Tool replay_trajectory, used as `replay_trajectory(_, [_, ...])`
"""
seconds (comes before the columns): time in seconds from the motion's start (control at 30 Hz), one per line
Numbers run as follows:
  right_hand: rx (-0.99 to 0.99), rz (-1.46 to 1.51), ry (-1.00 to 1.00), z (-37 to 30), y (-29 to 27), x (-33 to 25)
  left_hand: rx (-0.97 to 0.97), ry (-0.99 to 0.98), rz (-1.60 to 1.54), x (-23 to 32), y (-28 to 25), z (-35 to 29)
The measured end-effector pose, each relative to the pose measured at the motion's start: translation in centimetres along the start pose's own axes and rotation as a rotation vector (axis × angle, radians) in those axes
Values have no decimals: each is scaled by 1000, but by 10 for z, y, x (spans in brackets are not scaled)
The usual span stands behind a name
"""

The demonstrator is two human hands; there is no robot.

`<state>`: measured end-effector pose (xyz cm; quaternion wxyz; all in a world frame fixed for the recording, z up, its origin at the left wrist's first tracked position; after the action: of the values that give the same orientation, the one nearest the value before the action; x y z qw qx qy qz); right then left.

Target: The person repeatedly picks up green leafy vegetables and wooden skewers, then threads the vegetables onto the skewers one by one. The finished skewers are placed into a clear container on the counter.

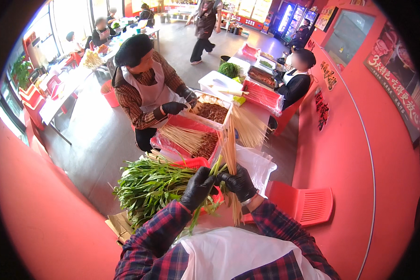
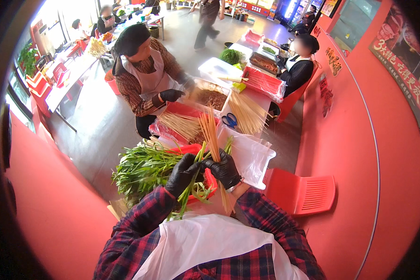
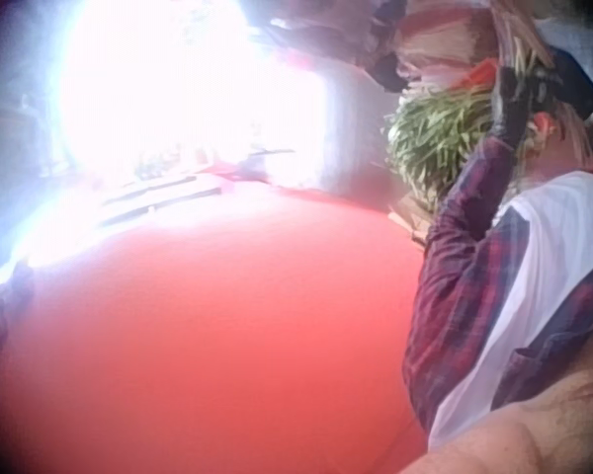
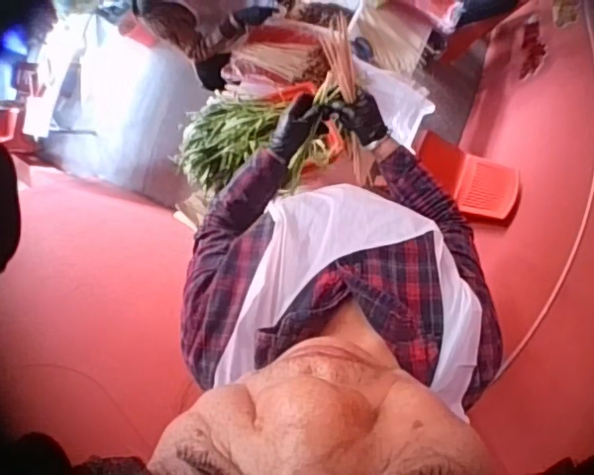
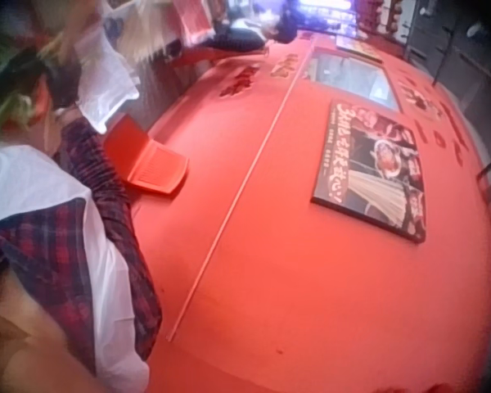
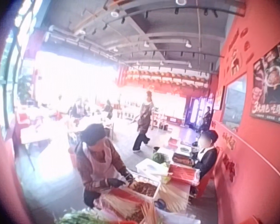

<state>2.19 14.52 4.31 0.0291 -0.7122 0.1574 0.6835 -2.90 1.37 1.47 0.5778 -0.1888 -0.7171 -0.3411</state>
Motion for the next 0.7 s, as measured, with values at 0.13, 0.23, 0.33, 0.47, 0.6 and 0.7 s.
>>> replay_trajectory(0.13, [40,-16,81,-2,-7,4,-12,-44,-4,-4,-2,-4])
replay_trajectory(0.23, [46,-44,58,-3,-10,9,3,-63,38,-4,-2,-6])
replay_trajectory(0.33, [25,-41,57,-1,-16,18,-3,-139,51,2,-2,-9])
replay_trajectory(0.47, [9,-167,41,-5,-13,15,4,-167,73,-6,-7,-12])
replay_trajectory(0.6, [15,-63,-23,-4,-5,7,-33,-221,-157,-7,-3,-9])
replay_trajectory(0.7, [21,-133,30,-7,-8,18,-34,-190,-8,-12,-8,-6])
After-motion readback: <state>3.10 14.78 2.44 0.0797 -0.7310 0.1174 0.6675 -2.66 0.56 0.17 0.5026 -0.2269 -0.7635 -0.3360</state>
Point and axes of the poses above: each hand's wrist, its own z-axis towards the middle knuckle, its own y-axis out of the palm, x = y × z, the point moved 2 cm from there along z, towards the middle knuckle, and after that the axes turned 6 degrees about z, right-handed, at the moved point
